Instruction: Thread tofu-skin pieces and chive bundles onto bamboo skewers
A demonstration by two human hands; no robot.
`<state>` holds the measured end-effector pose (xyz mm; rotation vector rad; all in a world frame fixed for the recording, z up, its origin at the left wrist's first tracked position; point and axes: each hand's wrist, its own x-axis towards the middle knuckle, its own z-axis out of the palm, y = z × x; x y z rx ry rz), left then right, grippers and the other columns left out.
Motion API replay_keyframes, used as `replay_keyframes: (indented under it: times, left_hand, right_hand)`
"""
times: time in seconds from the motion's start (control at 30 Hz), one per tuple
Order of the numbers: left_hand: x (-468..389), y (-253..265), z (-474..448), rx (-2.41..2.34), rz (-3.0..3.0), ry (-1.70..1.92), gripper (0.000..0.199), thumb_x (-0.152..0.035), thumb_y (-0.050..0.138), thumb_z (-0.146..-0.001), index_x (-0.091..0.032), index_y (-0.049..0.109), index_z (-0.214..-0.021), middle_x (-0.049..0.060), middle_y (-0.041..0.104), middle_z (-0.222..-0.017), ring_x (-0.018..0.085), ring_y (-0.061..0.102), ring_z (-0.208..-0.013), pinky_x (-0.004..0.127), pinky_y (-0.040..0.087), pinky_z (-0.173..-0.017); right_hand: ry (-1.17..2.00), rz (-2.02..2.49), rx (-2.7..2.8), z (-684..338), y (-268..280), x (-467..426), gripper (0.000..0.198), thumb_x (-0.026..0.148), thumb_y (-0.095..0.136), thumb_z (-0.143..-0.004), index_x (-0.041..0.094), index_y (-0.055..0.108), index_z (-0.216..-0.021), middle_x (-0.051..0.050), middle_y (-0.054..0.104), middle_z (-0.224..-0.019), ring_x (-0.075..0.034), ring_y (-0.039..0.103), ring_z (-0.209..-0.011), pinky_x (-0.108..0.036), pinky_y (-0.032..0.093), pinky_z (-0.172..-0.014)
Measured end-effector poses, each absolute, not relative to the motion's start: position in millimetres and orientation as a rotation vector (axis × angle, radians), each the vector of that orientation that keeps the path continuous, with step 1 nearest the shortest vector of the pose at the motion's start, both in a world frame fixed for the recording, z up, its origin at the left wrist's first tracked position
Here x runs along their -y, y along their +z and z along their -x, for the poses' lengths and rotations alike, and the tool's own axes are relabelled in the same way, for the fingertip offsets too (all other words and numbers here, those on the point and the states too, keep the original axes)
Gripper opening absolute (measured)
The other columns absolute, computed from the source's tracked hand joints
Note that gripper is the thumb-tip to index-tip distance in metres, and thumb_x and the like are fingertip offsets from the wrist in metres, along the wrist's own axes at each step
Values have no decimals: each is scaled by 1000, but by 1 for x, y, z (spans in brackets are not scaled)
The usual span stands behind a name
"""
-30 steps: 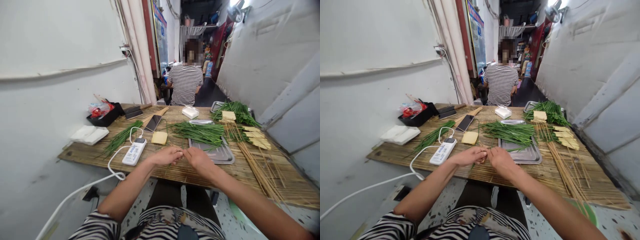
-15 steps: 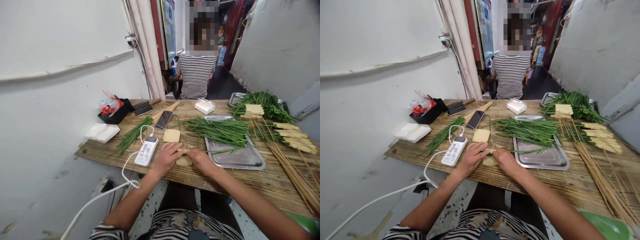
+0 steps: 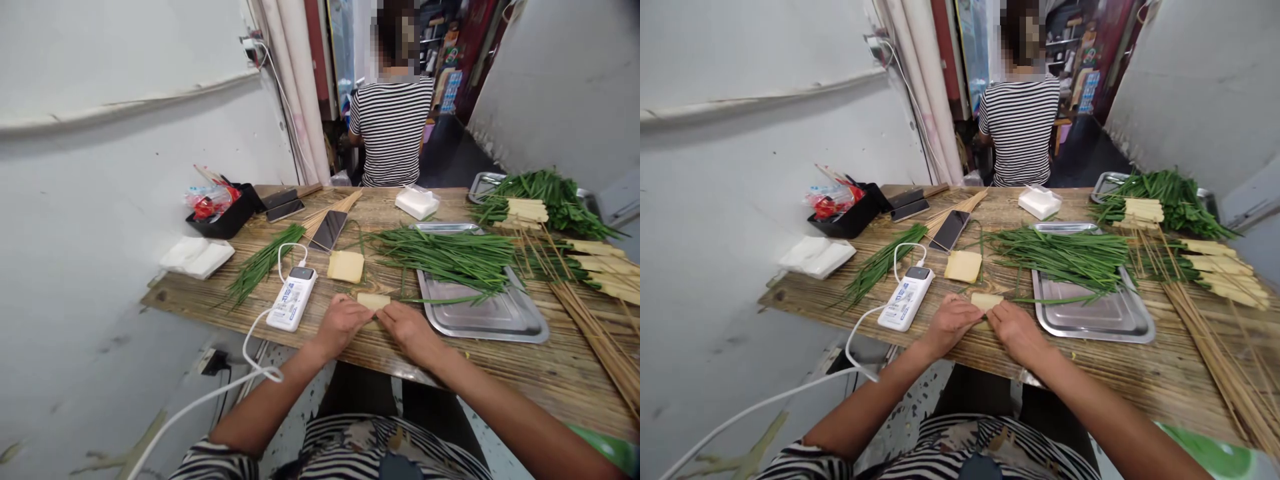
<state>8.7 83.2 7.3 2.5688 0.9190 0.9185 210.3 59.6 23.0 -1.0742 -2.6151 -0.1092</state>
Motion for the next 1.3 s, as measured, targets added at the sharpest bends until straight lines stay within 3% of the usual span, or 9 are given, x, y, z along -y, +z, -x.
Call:
replay_keyframes:
  times: [0.37,0.53,0.67,0.8,0.93,1.13,1.3]
  left_hand:
    - [-80,18,-8,-808,-2629,720,28,-17,41,-93,-17,67,-103,9,64,-96,18,54,-91,33,42,-84]
    - [-82,6,-10,-818,-2354,977,21,-23,52,-90,-18,71,-85,6,69,-87,15,58,-80,32,46,-79]
    - [-79,3,-9,-815,-2377,1040,21,-23,50,-90,-18,71,-88,8,70,-87,16,60,-83,34,49,-78]
    - [-74,10,-8,-787,-2547,916,25,-16,44,-91,-16,67,-100,11,68,-93,18,58,-90,35,50,-80]
    - [-75,10,-8,-754,-2561,942,24,-13,45,-90,-15,66,-100,10,68,-92,18,57,-88,33,49,-80]
    - [-78,13,-7,-760,-2553,893,24,-13,46,-88,-16,68,-98,10,68,-92,17,59,-88,34,49,-82]
    - [-76,14,-5,-781,-2580,846,19,-22,53,-88,-16,68,-99,10,67,-94,18,60,-89,35,49,-84]
  right_hand:
    - [-187,1052,2742,-212,32,-54,21,11,40,-93,13,61,-89,-6,54,-82,-18,44,-77,-32,33,-69]
    - [244,1128,2552,-218,28,-61,20,16,43,-93,15,63,-90,-5,55,-83,-16,45,-77,-27,36,-66]
    - [465,1085,2397,-220,22,-65,21,17,47,-91,16,64,-79,-4,55,-80,-14,47,-75,-24,37,-64]
    - [254,1082,2568,-217,24,-59,23,15,40,-94,16,60,-85,-4,54,-80,-15,46,-76,-27,38,-67]
    - [46,1053,2745,-214,27,-54,18,16,40,-93,15,57,-87,-4,53,-85,-17,47,-81,-30,39,-76]
    - [48,1056,2752,-214,28,-57,18,11,40,-92,15,57,-86,-3,53,-80,-16,47,-76,-28,39,-73]
    - [250,1036,2620,-218,30,-66,30,20,37,-96,17,60,-76,-4,55,-77,-15,47,-73,-26,39,-66]
